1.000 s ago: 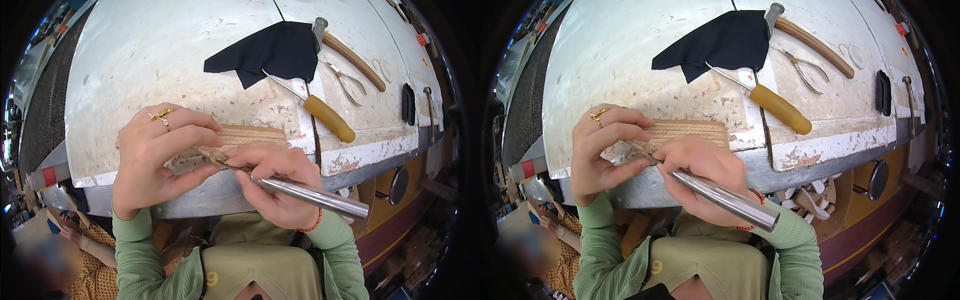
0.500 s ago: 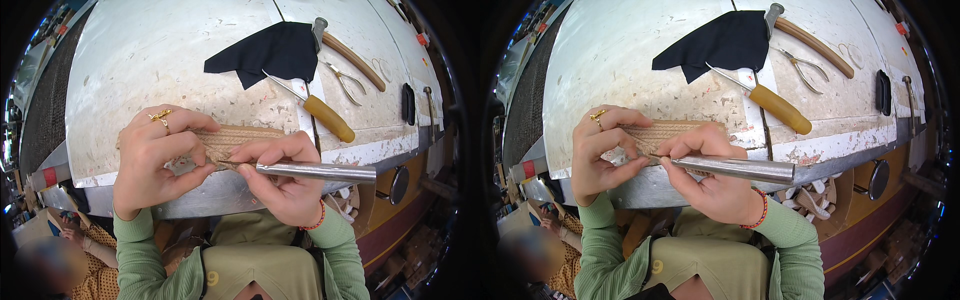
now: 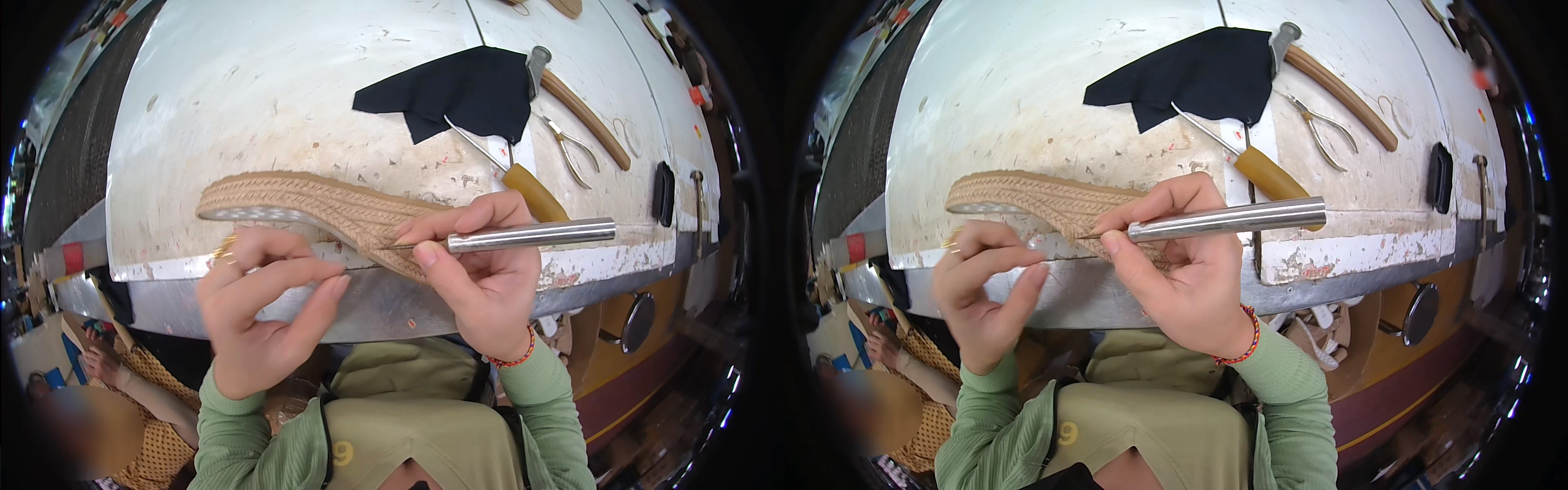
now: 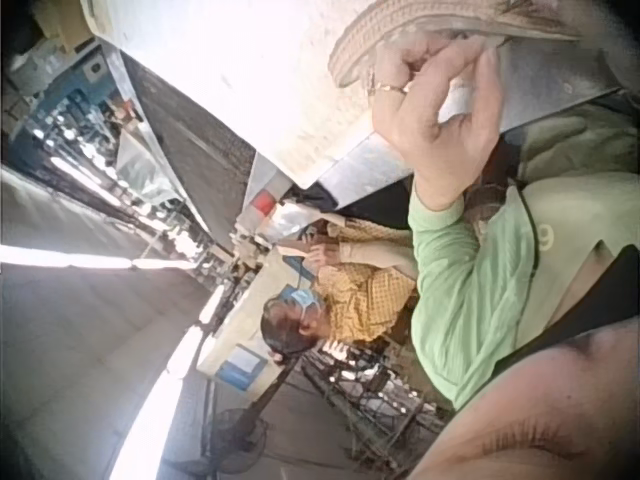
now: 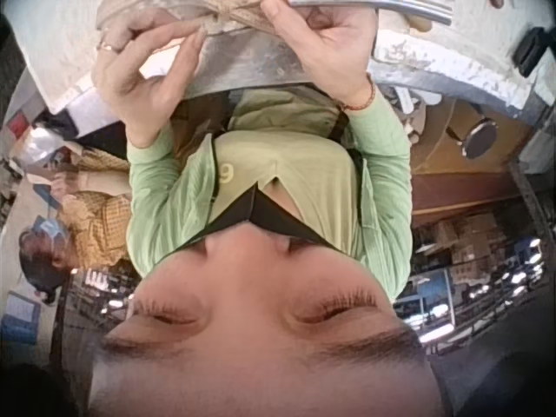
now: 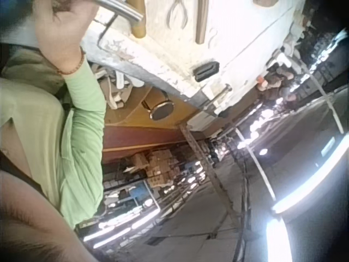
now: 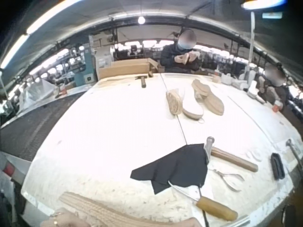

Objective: The person stitches the edge of a woven espadrille shoe using a curved awl and thread. They repeatedly pierce the sole edge, pull the thread through, and tighten the stitches along the perimeter.

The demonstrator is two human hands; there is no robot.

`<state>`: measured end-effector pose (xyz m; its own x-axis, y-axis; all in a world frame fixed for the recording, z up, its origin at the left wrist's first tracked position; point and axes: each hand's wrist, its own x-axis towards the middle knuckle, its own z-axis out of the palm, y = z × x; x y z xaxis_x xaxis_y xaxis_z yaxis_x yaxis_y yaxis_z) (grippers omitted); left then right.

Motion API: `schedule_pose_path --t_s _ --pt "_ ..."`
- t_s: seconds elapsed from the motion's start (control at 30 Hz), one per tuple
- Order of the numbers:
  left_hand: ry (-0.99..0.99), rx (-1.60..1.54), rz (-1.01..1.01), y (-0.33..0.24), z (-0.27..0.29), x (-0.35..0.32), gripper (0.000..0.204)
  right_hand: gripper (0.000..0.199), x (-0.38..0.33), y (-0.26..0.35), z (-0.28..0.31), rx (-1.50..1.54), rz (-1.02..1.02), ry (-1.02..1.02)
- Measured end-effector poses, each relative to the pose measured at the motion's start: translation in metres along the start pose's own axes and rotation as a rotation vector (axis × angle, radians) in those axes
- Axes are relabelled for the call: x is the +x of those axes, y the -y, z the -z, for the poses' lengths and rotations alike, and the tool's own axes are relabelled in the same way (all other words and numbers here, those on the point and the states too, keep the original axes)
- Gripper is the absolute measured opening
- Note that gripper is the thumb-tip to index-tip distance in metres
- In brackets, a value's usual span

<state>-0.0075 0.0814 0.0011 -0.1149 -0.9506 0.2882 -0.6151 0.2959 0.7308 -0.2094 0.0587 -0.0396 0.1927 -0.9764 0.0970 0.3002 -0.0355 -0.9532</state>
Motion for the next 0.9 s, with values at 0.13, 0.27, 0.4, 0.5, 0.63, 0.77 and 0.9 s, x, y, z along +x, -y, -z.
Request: schedule_pose_path --t_s 0.13,0.27,0.4,0.5,0.63,0.77,0.9 --pt "-0.112 -0.251 0.213 0.017 -0.037 -0.021 0.014 0.032 0.002 0.001 -0.003 -0.052 -0.006 0.007" --pt "-0.244 -0.438 0.262 0.015 -0.053 -0.023 0.011 0.031 0.002 0.002 -0.003 -0.070 -0.009 0.004" --pt "-0.242 -0.487 0.312 0.016 -0.056 -0.021 0.009 0.031 0.000 0.003 -0.004 -0.069 -0.006 -0.002" --pt "-0.255 -0.519 0.332 0.018 -0.059 -0.020 0.007 0.031 0.000 0.001 -0.003 -0.069 -0.006 -0.011" --pt "-0.246 -0.557 0.338 0.018 -0.060 -0.019 0.006 0.032 0.000 0.000 -0.005 -0.008 -0.006 -0.042" --pt "-0.224 -0.674 0.397 0.016 -0.059 -0.020 0.006 0.032 -0.001 0.000 -0.005 -0.046 -0.007 -0.025" --pt "-0.238 -0.793 0.378 0.017 -0.061 -0.024 0.005 0.032 -0.003 0.000 -0.005 -0.082 0.004 -0.016"
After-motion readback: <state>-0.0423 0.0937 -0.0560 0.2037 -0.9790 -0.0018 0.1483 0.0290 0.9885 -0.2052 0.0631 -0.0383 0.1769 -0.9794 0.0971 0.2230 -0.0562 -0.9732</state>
